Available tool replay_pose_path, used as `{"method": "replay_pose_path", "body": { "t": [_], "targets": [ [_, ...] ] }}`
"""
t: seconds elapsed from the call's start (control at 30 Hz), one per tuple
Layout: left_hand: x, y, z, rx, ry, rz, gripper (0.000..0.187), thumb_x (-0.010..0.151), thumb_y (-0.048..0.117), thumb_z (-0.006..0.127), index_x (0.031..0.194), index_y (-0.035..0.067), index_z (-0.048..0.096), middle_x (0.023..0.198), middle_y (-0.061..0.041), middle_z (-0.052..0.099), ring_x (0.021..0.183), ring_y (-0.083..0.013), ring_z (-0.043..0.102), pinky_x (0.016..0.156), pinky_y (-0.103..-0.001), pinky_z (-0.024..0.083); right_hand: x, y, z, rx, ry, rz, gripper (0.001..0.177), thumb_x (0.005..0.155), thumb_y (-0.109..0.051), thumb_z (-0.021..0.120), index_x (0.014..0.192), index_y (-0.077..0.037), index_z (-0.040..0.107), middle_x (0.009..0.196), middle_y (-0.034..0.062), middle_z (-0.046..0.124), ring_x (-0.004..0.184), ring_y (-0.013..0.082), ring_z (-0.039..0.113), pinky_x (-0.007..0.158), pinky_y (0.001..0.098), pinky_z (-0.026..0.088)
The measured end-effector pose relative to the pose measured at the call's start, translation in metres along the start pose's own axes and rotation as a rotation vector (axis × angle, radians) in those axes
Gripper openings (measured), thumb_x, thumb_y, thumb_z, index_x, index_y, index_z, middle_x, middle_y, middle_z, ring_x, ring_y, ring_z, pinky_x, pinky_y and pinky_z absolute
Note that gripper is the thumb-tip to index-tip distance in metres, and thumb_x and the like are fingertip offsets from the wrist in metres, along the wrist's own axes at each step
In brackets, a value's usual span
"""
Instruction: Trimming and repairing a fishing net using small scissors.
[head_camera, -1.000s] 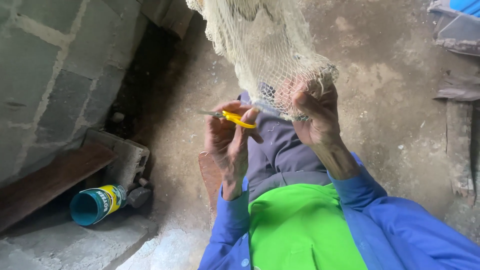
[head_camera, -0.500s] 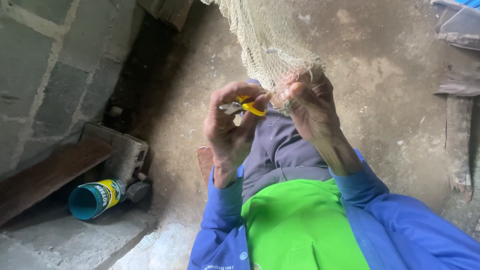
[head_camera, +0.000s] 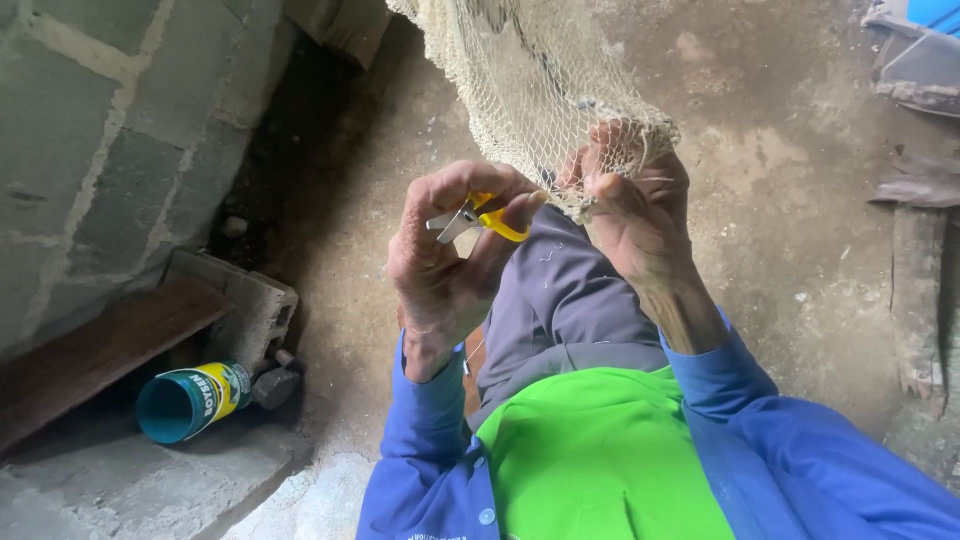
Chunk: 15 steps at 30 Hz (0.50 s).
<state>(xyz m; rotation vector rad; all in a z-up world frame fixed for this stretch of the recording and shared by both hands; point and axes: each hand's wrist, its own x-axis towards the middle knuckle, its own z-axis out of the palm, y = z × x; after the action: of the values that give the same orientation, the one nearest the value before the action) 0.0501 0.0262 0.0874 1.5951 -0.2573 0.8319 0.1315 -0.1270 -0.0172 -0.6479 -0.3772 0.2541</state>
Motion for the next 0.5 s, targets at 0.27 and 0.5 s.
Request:
{"method": "replay_pose_path", "body": {
  "t": [0.27, 0.5],
  "targets": [
    [0.004, -0.009, 0.002, -0.027, -0.030, -0.082, 0.026, 0.092, -0.001, 0.080, 0.113, 0.003, 0.065, 0.090, -0.010, 0.074, 0.076, -0.0113, 0.067, 0.069, -0.025, 0.060, -0.012, -0.002, -0.008, 0.131, -0.009, 0.174, 0.020, 0.092, 0.001, 0.069, 0.112, -0.001, 0.064, 0.096, 0.0155, 0.067, 0.097, 0.0293, 0.075, 0.083, 0.0378, 0.068],
    [-0.003, -0.018, 0.012, -0.049, -0.081, -0.122, 0.026, 0.094, 0.004, 0.079, 0.117, 0.008, 0.066, 0.092, -0.006, 0.073, 0.079, -0.0110, 0.069, 0.069, -0.028, 0.060, -0.018, 0.006, -0.015, 0.219, 0.006, 0.253, 0.022, 0.091, 0.009, 0.067, 0.100, -0.011, 0.067, 0.084, 0.0015, 0.066, 0.083, 0.0154, 0.072, 0.088, 0.0305, 0.062]
  ]
}}
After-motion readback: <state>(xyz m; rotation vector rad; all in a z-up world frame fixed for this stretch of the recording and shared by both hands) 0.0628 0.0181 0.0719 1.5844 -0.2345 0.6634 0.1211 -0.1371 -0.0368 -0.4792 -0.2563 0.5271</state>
